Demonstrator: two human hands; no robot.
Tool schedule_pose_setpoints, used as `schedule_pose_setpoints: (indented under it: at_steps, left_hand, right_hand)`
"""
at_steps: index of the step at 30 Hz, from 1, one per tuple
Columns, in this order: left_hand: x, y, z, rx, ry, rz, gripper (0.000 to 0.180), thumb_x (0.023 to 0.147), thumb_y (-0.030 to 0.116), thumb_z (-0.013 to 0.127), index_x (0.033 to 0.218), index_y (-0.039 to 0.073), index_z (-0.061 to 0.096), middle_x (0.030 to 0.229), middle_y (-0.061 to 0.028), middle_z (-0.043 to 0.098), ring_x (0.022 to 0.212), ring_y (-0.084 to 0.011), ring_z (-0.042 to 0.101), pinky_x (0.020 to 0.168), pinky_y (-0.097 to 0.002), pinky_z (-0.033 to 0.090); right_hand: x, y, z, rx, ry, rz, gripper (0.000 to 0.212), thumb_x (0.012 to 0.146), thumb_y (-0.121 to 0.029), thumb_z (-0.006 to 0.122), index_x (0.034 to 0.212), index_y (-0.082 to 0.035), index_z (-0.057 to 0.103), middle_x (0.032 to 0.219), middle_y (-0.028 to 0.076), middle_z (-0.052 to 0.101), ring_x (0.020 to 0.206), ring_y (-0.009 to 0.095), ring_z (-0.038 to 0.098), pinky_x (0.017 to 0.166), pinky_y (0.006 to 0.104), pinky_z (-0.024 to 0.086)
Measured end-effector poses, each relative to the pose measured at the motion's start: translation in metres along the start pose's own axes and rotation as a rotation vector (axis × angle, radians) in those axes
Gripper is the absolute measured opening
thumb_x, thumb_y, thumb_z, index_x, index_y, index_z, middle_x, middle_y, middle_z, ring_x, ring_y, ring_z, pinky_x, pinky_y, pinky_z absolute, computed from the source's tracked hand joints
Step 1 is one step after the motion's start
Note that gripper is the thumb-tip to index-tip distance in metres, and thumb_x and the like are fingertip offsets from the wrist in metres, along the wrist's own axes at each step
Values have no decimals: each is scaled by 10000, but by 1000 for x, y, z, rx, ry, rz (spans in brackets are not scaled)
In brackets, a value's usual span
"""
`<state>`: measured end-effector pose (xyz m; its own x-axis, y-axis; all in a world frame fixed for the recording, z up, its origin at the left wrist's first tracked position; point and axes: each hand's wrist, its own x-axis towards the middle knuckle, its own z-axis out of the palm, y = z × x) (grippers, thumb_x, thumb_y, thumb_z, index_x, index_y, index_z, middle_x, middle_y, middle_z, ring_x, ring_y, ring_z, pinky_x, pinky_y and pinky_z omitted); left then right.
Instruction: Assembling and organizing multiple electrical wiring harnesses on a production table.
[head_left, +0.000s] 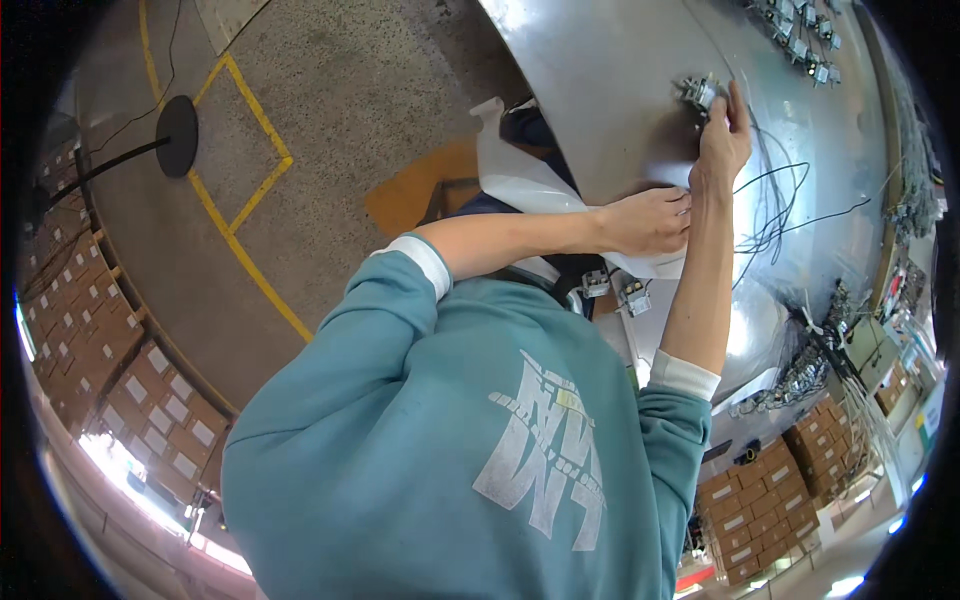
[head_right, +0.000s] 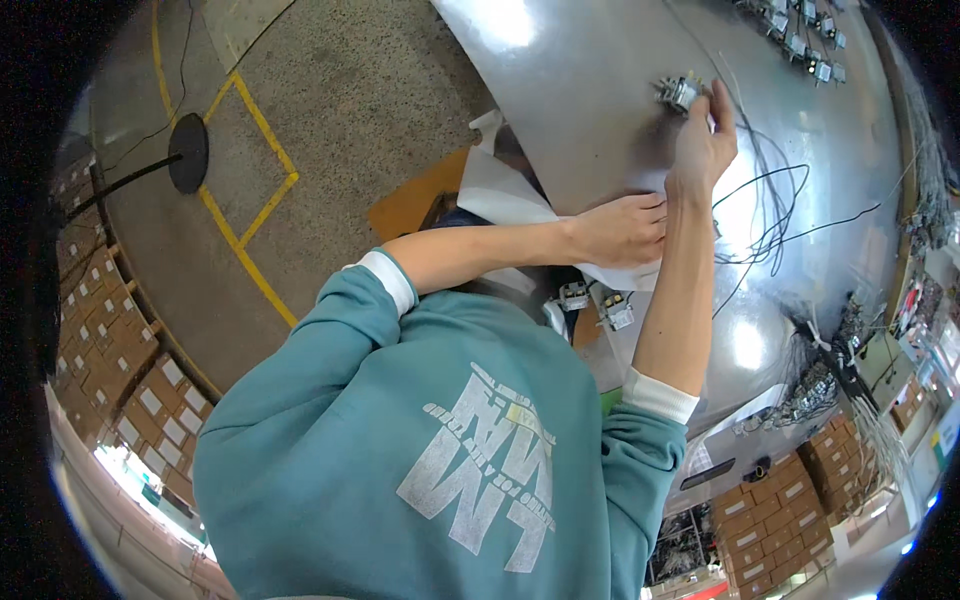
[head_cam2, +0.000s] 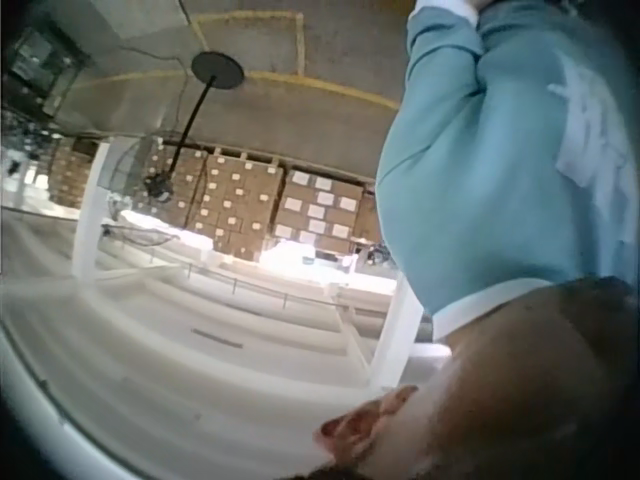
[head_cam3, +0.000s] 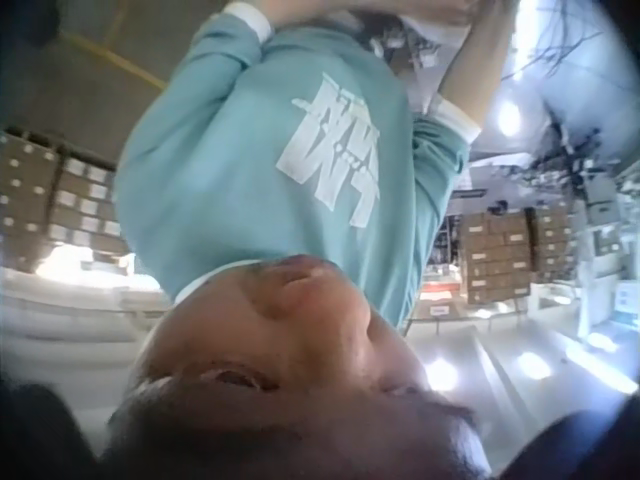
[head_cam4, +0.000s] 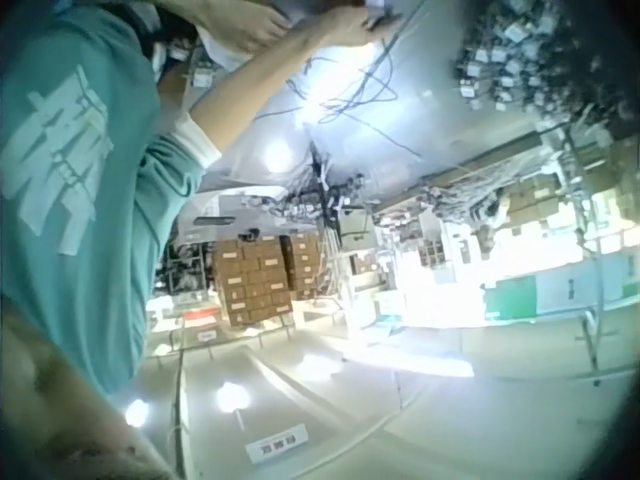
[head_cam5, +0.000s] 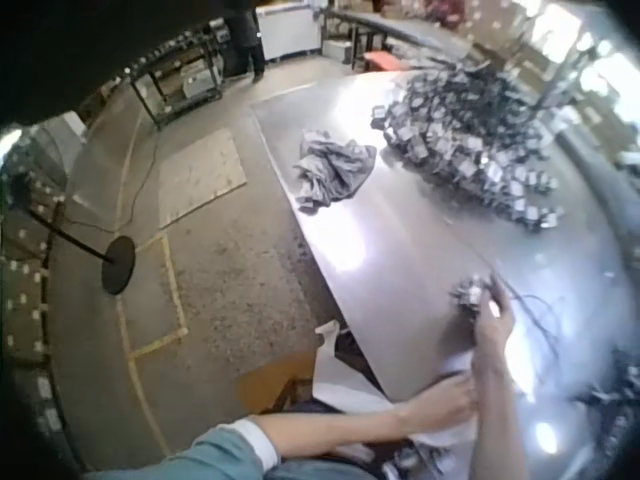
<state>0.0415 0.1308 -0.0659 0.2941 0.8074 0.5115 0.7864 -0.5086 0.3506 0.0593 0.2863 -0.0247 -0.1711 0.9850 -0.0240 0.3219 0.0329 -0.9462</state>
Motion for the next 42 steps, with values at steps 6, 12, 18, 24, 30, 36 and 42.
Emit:
schedule_pose_setpoints:
  at_steps: [6, 12, 18, 24, 30, 36, 42]
  left_hand:
    - [4, 0, 10, 56, 268, -21, 261, 899, 217, 612, 999, 30, 764, 1356, -150, 698, 1272, -284, 637, 1053, -406, 495]
    - [6, 9, 18, 22, 204, -22, 272, 941, 198, 595, 1048, 17, 768, 1480, -169, 646, 1398, -305, 592, 1158, -401, 463]
    - [-11, -9, -22, -423, 165, -181, 283, 968, 188, 642, 1150, -2, 745, 1366, -165, 709, 1325, -328, 637, 1102, -420, 487]
    - [-87, -68, -153, -1004, -256, -742, 246, 1042, 252, 661, 964, 20, 684, 797, -38, 601, 796, -125, 562, 705, -344, 483]
    - [-181, -88, -174, -1043, -627, -811, 289, 1039, 303, 680, 1028, 19, 736, 1008, -79, 752, 939, -145, 665, 834, -334, 537]
    - [-175, -73, -153, -1119, -769, -691, 280, 1012, 278, 721, 1084, 13, 769, 1493, -241, 617, 1406, -310, 570, 1105, -431, 465]
    - [-158, -49, -127, -1270, -878, -533, 319, 1035, 318, 701, 1020, 1, 738, 1520, -241, 598, 1350, -248, 584, 1113, -394, 450]
  right_hand:
    - [-15, -26, -45, -24, -160, 231, 562, 1038, -90, 630, 1575, -30, 478, 1347, 130, 683, 1091, 176, 664, 923, 312, 533]
    - [-107, -72, -128, -249, -244, 17, 402, 1084, -206, 649, 1420, 8, 601, 1172, 112, 704, 1013, 158, 644, 867, 305, 512]
    - [-200, -40, -190, -288, -118, 371, 322, 1091, -268, 657, 1121, 43, 732, 887, 65, 739, 782, 120, 665, 656, 266, 493]
    - [-257, -11, -172, -318, -73, 445, 418, 1074, -300, 678, 1338, 22, 646, 1027, 93, 758, 906, 147, 700, 744, 282, 548]
    - [-240, 6, -116, -121, 48, 371, 838, 1018, -281, 752, 1631, 59, 292, 1503, 208, 569, 1313, 237, 603, 990, 356, 555]
    - [-184, 21, -86, 222, 109, 498, 976, 1014, -338, 762, 1679, 31, 150, 1567, 240, 479, 1286, 247, 613, 1009, 353, 548]
    - [-161, 21, -63, 244, 129, 525, 1133, 947, -361, 832, 1705, -43, 52, 1596, 217, 401, 1104, 197, 641, 853, 313, 558]
